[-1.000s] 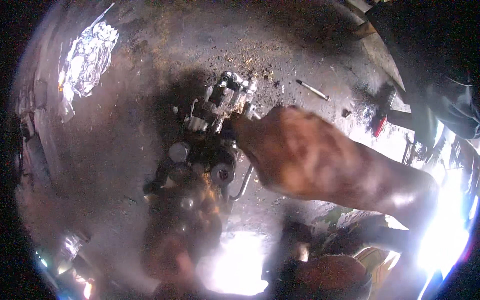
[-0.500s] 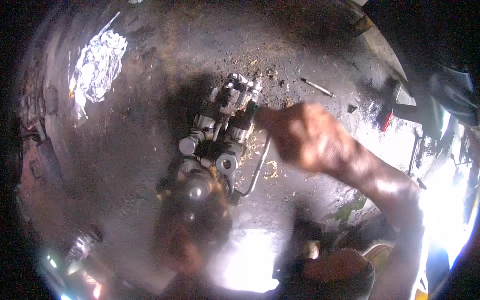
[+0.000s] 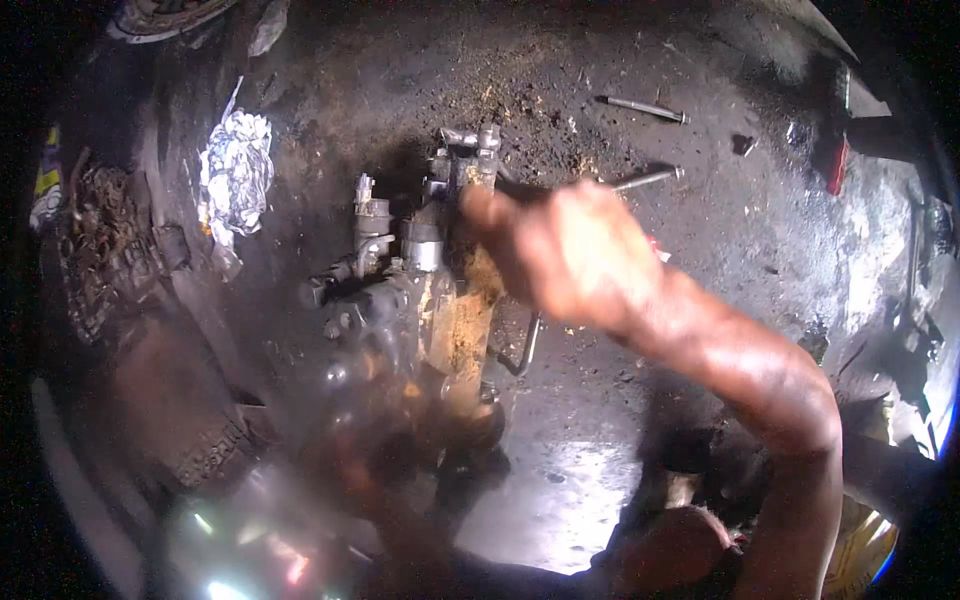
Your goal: The person uses a flat-bladed tool to scrape debris and accumulated grime from the exterior surfaces and recessed areas of a disassembled engine component while it sits on a garage floor.
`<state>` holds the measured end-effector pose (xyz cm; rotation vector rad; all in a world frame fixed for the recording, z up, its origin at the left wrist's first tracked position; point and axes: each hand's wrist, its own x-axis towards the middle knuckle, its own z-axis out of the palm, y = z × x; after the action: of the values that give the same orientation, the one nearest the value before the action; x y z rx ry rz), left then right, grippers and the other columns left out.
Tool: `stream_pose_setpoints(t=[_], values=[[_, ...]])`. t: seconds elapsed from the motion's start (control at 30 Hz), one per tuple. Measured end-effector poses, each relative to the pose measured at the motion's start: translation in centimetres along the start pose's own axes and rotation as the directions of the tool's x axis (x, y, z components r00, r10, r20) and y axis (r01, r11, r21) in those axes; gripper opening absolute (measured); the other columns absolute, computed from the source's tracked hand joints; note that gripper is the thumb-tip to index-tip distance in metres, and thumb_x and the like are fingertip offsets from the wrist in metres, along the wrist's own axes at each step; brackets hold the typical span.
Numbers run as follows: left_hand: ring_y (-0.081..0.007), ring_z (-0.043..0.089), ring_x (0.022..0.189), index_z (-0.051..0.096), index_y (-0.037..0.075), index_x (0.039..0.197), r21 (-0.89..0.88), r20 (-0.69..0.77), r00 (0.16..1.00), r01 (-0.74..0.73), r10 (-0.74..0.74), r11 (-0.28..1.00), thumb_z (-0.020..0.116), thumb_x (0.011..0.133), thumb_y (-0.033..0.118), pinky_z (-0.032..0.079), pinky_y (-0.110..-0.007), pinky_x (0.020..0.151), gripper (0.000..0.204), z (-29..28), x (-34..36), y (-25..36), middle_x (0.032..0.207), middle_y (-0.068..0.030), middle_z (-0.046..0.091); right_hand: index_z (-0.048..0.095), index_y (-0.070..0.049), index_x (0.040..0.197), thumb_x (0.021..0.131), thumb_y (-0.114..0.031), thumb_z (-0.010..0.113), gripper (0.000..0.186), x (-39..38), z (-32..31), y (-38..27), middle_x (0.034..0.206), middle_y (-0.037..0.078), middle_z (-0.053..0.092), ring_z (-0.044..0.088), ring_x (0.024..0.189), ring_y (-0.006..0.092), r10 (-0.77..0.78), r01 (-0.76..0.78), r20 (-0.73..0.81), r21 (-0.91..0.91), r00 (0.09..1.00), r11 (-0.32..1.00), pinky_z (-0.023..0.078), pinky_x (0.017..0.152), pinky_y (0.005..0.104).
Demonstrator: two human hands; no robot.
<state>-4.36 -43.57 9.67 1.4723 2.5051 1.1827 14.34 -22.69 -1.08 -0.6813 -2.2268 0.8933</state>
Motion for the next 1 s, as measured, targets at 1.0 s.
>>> stream_pose_setpoints(t=[1.0], values=[[-0.0246,0.062,0.077,0.064,-0.006,0.085,0.1,-0.084,0.992,0.107,-0.099,0.989,0.068,0.085,0.023,0.05,-0.036,0.072,0.029,-1.6,-0.8,-1.4,0.082,-0.0139,0.066,0.062,0.003,0.095,0.082,-0.013,0.054,0.022,0.6,-0.9,-2.4,0.066,0.022,0.062,0.066,0.068,0.0372,0.201,-0.232,0.166,0.193,0.965,0.953,0.055,0.067,0.048]])
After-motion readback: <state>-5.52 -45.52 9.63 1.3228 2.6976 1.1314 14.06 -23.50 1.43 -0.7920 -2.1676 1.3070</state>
